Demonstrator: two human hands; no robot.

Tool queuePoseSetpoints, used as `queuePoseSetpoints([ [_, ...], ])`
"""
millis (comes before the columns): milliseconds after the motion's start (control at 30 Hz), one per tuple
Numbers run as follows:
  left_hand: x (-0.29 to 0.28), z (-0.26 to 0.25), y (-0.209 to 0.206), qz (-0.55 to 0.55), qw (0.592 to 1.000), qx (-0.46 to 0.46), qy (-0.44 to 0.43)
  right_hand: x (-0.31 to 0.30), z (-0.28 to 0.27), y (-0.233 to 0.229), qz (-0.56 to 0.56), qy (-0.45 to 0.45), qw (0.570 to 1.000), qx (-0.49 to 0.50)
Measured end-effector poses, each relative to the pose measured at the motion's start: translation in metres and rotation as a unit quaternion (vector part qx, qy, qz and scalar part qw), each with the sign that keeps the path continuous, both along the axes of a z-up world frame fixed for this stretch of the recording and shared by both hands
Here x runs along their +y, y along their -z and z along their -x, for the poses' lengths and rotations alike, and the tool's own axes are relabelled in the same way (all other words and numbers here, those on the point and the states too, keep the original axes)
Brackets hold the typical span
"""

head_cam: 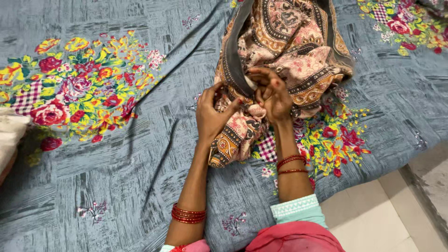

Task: The person folds a patterned blue-green towel, then a pink striped towel, and finally a paisley-patterned scarf on a floral bedsheet. Each item is smoothed and folded into a compact rectangle and stacked.

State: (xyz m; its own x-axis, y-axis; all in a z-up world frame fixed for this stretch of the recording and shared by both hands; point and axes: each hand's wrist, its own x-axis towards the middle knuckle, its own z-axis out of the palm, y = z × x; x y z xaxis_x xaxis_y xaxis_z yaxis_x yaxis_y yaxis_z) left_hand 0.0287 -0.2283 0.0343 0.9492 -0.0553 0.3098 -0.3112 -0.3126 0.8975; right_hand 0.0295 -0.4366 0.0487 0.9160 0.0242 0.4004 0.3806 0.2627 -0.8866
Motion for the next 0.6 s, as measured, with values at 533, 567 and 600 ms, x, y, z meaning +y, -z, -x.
queuePoseSetpoints([
  [533, -0.005, -0.015, 0.038, 0.033, 0.996, -0.086, -0.018, 0.017, 0.004, -0.012, -0.096, -0.001, 0.995, -0.027],
  [567, -0.007, -0.016, 0.039, 0.047, 0.995, -0.088, -0.021, 0.016, 0.003, -0.011, -0.086, 0.018, 0.996, -0.027],
  [600, -0.008, -0.017, 0.039, 0.046, 0.996, -0.079, -0.022, 0.016, 0.002, -0.008, -0.077, 0.034, 0.996, -0.025],
])
